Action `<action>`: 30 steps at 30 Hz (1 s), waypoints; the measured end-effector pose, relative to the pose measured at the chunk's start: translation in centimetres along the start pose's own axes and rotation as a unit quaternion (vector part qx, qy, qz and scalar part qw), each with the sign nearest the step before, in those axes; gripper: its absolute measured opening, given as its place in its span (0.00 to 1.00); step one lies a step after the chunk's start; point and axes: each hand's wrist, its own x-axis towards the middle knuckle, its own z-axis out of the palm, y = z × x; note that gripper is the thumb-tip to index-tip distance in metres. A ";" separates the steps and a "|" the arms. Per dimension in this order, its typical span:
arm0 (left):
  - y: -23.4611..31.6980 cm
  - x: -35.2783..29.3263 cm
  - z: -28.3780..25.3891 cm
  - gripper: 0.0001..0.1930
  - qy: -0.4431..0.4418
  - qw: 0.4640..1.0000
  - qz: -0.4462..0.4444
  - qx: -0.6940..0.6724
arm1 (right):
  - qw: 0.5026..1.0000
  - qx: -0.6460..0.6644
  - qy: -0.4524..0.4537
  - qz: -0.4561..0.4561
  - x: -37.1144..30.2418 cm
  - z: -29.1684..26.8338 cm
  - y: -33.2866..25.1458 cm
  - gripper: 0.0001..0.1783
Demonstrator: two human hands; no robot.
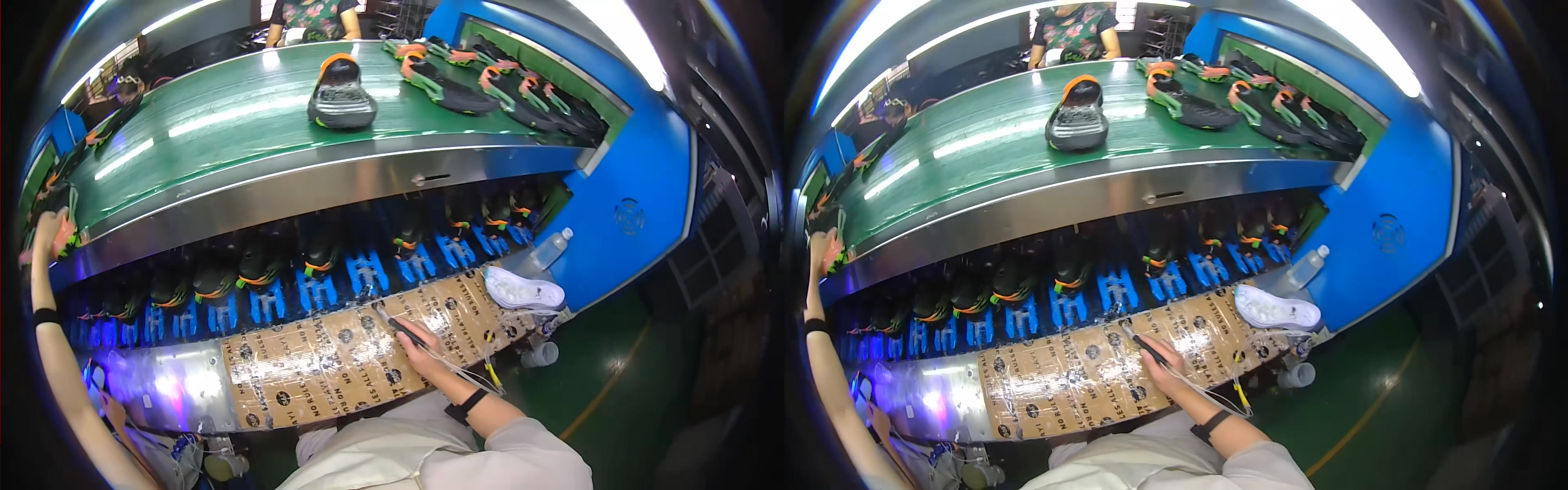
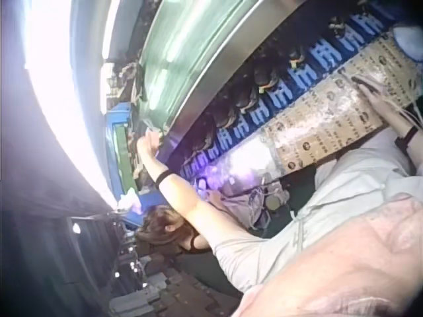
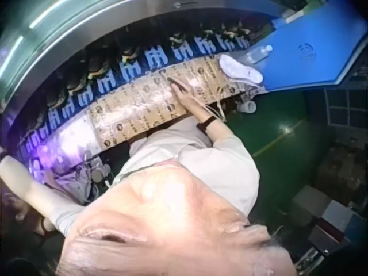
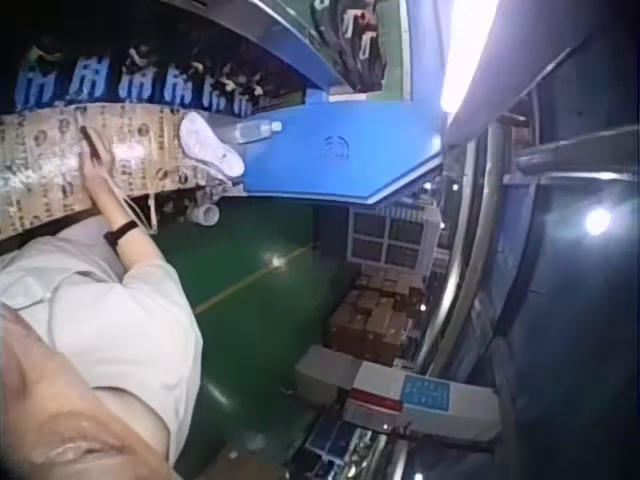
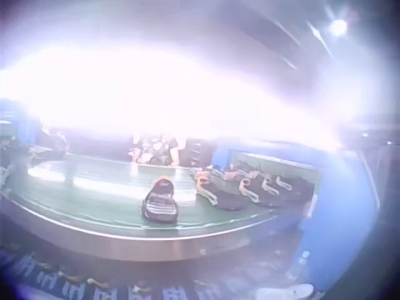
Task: The person repeatedly picks up black clog-style shoes from a conveyor belt, scrubs the soles with a brush, and places them back on the belt. The process is repeated for multiple shoes throughout the clip.
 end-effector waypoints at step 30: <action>62.7 -30.7 -8.2 0.52 -0.108 -0.110 -0.248 -0.956 | 0.912 0.306 -0.224 0.155 0.8 4.4 -13.2 0.13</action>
